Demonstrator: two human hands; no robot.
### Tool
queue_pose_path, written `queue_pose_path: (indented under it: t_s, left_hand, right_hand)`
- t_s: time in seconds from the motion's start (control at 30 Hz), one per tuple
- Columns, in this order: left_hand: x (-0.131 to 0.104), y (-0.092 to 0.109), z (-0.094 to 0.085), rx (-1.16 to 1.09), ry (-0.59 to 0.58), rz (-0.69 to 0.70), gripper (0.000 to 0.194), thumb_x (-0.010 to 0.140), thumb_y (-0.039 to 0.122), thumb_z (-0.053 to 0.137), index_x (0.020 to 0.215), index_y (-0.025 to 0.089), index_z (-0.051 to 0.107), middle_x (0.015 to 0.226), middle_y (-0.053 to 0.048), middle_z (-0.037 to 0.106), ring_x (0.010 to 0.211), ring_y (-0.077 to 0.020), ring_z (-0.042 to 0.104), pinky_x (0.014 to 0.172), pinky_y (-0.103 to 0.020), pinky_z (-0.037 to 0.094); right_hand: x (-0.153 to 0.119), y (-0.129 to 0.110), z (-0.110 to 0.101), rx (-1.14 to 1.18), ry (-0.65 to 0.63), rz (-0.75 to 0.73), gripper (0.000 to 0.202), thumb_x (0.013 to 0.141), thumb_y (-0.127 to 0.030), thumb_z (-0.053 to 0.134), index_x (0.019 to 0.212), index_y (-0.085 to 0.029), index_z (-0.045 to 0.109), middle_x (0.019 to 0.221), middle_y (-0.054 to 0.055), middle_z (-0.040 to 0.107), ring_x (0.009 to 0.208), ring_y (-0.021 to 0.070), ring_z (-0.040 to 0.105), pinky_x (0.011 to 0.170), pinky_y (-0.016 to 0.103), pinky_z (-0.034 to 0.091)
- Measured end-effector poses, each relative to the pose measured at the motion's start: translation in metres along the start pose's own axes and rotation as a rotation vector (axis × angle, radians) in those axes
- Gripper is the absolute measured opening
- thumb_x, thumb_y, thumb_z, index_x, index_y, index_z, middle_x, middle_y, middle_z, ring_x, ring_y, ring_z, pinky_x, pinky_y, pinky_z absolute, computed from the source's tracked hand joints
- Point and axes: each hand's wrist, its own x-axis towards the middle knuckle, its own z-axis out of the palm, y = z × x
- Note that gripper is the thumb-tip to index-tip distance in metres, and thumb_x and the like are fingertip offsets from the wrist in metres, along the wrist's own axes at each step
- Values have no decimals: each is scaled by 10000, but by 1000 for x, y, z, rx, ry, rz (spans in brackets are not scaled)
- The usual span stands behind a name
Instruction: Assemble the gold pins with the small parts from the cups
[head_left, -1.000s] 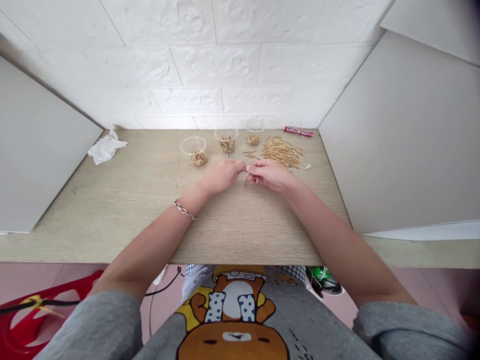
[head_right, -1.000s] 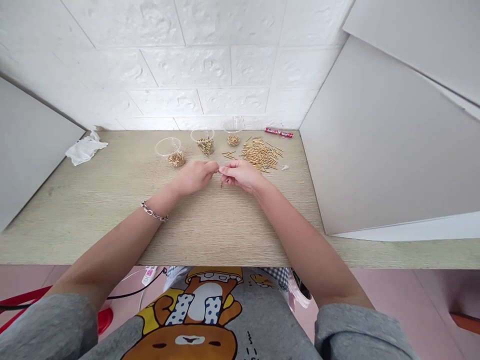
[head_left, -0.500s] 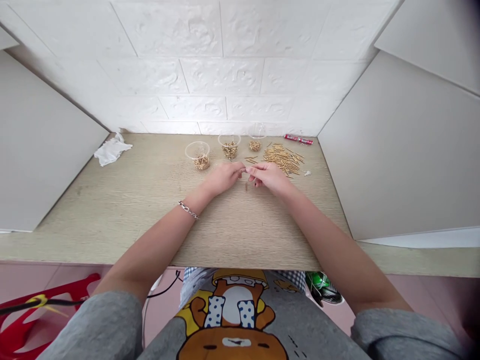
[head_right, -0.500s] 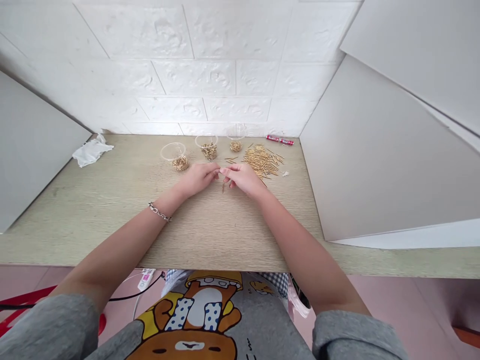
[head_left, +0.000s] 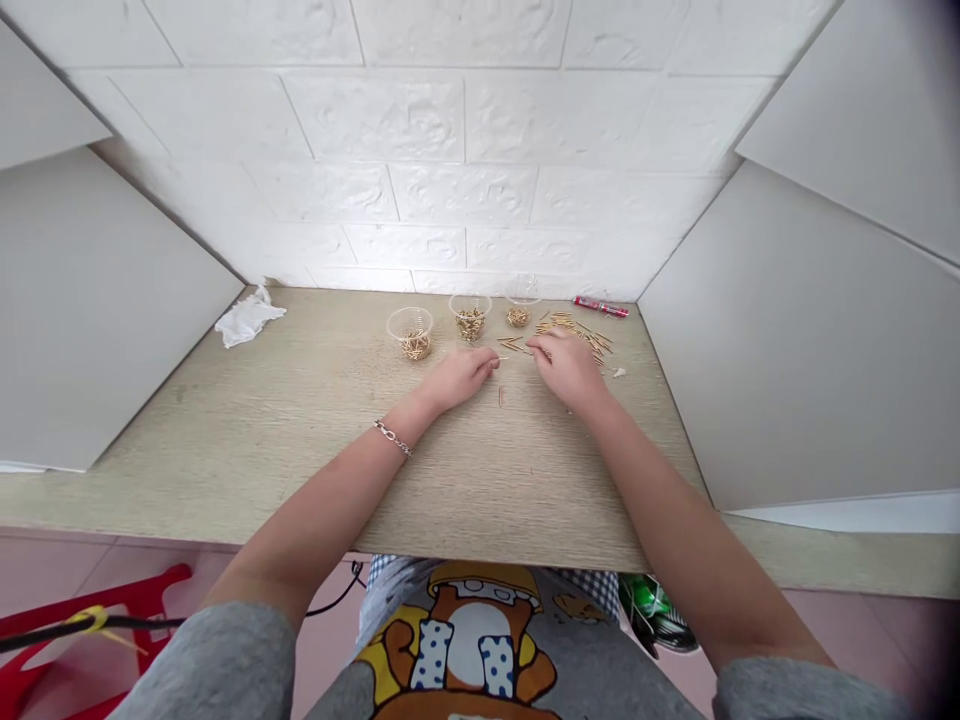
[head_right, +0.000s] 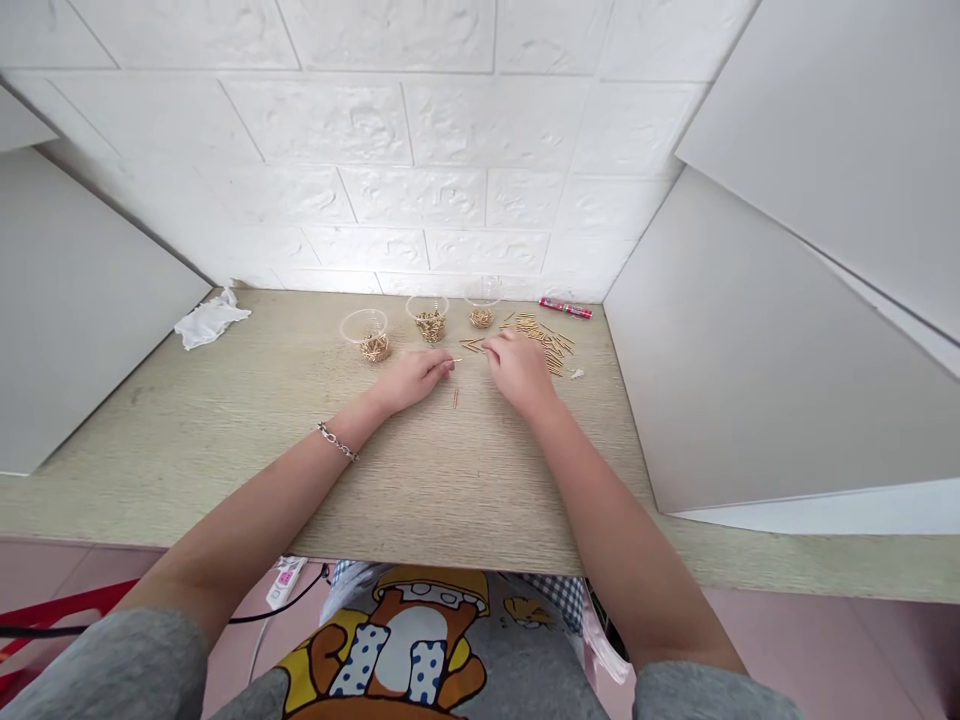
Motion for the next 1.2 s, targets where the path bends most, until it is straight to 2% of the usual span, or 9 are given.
queue_pose_path:
  t_s: [0.13, 0.3, 0.43, 0.53, 0.63, 0.73, 0.93, 1.07, 1.2]
  left_hand:
    - [-1, 4, 0, 63, -35, 4, 265, 885, 260, 336, 816, 177, 578, 758, -47, 642, 708, -164, 583, 653, -262, 425]
    - [-2, 7, 0, 139, -79, 12, 274, 892, 278, 326, 849, 177, 577, 784, -62, 645, 718, -174, 595, 633, -266, 426]
    - [-2, 7, 2, 176, -82, 19, 302, 903, 295, 302, 853, 177, 575, 800, -71, 649, 741, -177, 598, 646, -269, 426]
    - [-2, 8, 2, 191, -101, 7, 317, 907, 307, 295, 844, 173, 576, 795, -70, 647, 747, -178, 596, 655, -270, 423]
    - [-2, 9, 1, 165, -108, -19, 322, 908, 308, 293, 842, 174, 578, 791, -61, 645, 743, -174, 590, 657, -266, 418]
    - [-1, 8, 0, 110, -101, -44, 320, 905, 303, 294, 843, 179, 582, 798, -52, 644, 741, -167, 581, 650, -259, 410]
    - [0, 2, 1, -61, -69, -93, 298, 889, 301, 323, 822, 181, 588, 770, -33, 639, 709, -154, 564, 641, -250, 401]
    - [1, -1, 2, -147, -57, -104, 294, 882, 298, 327, 805, 178, 584, 746, -22, 632, 694, -144, 556, 638, -241, 399]
    - [1, -1, 1, -158, -67, -124, 276, 870, 282, 343, 815, 182, 594, 750, -18, 634, 707, -145, 558, 655, -240, 400]
  right_hand:
    - [15, -16, 4, 79, 37, -35, 275, 858, -174, 419, 964, -190, 673, 986, 80, 633, 927, 217, 562, 816, 345, 404]
    - [59, -36, -6, 106, 22, -157, 294, 851, -135, 401, 1001, -184, 648, 1020, 78, 617, 934, 205, 562, 823, 334, 409]
    - [94, -35, -23, -34, 73, -41, 283, 831, -105, 402, 986, -139, 636, 1049, 125, 600, 931, 228, 555, 798, 345, 408]
    - [106, -33, -29, -156, -126, 22, 257, 834, -155, 409, 901, -115, 654, 954, 139, 634, 875, 227, 568, 725, 314, 415]
    - [108, -34, -29, -212, -321, 94, 340, 867, -304, 384, 891, -100, 656, 903, 146, 652, 823, 218, 582, 672, 287, 414]
    - [106, -34, -25, -267, -394, 143, 423, 868, -404, 369, 933, -100, 656, 955, 157, 651, 845, 232, 590, 667, 289, 418]
    - [111, -34, -27, -386, -601, 188, 468, 774, -470, 514, 1013, -95, 658, 979, 163, 653, 877, 264, 601, 697, 308, 436]
    - [115, -40, -32, -422, -710, 215, 462, 769, -408, 542, 1058, -64, 646, 996, 167, 654, 873, 260, 609, 715, 307, 445]
    - [116, -43, -34, -442, -714, 207, 425, 754, -349, 583, 1075, -77, 645, 1051, 160, 644, 879, 248, 611, 731, 303, 451]
